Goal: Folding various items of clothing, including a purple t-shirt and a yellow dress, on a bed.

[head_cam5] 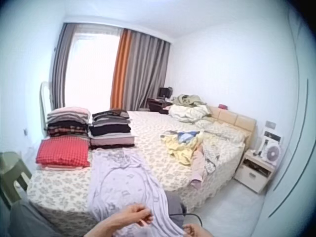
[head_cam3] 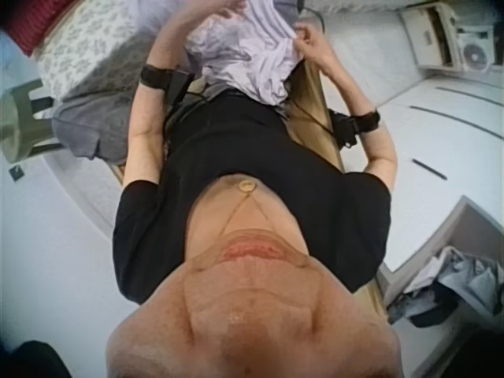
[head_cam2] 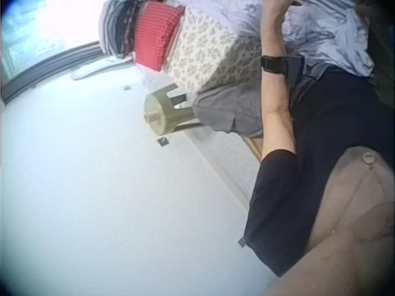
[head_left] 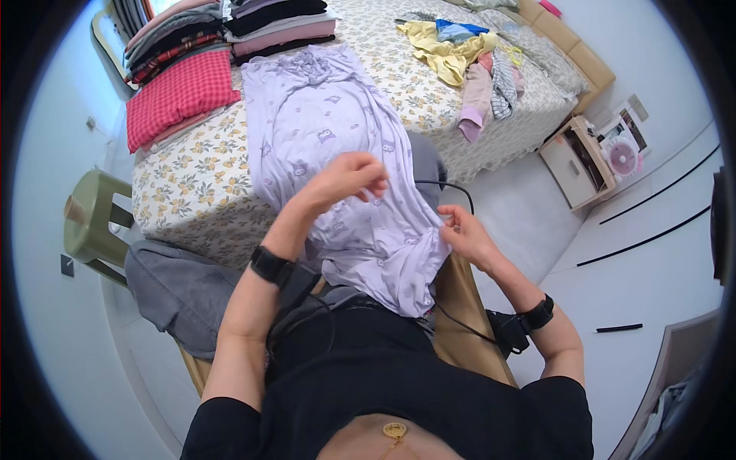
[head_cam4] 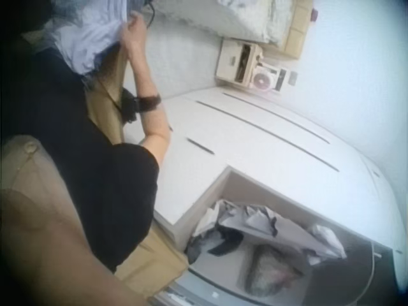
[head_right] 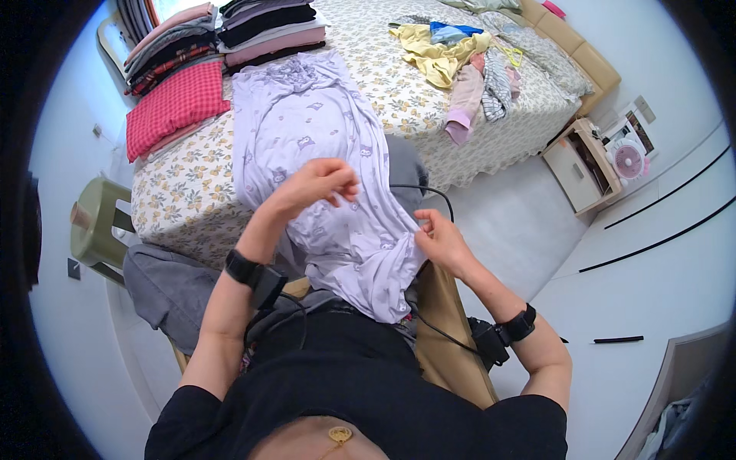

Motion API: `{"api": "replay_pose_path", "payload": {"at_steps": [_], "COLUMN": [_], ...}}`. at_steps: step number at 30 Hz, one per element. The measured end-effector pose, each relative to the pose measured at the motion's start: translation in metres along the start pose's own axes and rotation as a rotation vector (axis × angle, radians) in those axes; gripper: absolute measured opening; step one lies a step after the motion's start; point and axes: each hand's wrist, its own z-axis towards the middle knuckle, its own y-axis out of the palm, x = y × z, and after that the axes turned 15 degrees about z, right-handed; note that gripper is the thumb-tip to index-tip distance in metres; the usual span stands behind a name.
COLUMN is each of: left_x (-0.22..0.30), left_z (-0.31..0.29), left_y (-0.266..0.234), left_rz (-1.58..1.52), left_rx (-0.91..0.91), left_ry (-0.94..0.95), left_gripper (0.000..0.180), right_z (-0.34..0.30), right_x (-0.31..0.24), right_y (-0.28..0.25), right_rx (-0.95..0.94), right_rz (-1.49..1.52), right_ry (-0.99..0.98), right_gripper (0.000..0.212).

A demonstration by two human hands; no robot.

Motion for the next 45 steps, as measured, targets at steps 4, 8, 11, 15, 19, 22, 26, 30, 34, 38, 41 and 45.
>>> {"api": "replay_pose_path", "payload": {"at_steps": [4, 8, 11, 15, 19, 22, 26, 30, 34, 38, 41, 45], "left_x": [-0.041, -0.115, -0.146, -0.168, -0.157, -0.110, -0.052, -0.067, -0.058, -0.028, -0.014, 0.038], "left_z": [-0.072, -0.127, -0.115, -0.086, -0.099, -0.119, -0.152, -0.177, -0.193, -0.198, -0.200, -0.204], "left_y": [-0.036, -0.056, -0.059, -0.023, 0.004, 0.008, 0.019, 0.043, 0.034, 0.047, 0.045, 0.041], "left_rz": [-0.016, 0.291, 0.757, 0.307, 0.284, 0.169, -0.601, -0.255, 0.024, -0.164, -0.341, -0.952], "left_rx": [-0.086, 0.107, 0.143, 0.361, 0.146, 0.174, 0.235, -0.006, -0.184, 0.078, 0.202, 0.306], "left_ry": [-0.346, -0.770, -0.684, -0.231, -0.389, -0.365, -0.208, -0.427, -0.479, -0.282, -0.241, -0.292], "left_gripper": [0.040, 0.049, 0.058, 0.057, 0.057, 0.056, 0.061, 0.081, 0.070, 0.052, 0.051, 0.051], "right_z": [-0.010, -0.014, -0.008, -0.002, -0.013, -0.026, -0.035, -0.022, -0.027, -0.039, -0.030, -0.036], "right_x": [-0.009, -0.020, -0.015, -0.001, -0.036, -0.056, -0.047, -0.001, -0.014, 0.016, 0.030, -0.001], "right_y": [0.008, 0.016, 0.023, 0.014, -0.007, -0.042, -0.043, -0.025, -0.002, 0.006, -0.007, -0.025], "right_rx": [0.081, -0.009, -0.112, -0.182, -0.067, -0.022, 0.192, 0.190, 0.071, 0.109, 0.222, 0.087], "right_rz": [-0.097, -0.428, -0.450, -0.131, 0.421, 0.523, 0.415, 0.210, -0.351, -0.620, -0.650, -0.400], "right_ry": [0.016, 0.175, 0.079, 0.033, 0.202, 0.105, 0.059, 0.169, 0.150, -0.191, -0.134, 0.273], "right_gripper": [0.060, 0.070, 0.058, 0.043, 0.035, 0.032, 0.034, 0.051, 0.068, 0.093, 0.082, 0.050]}}
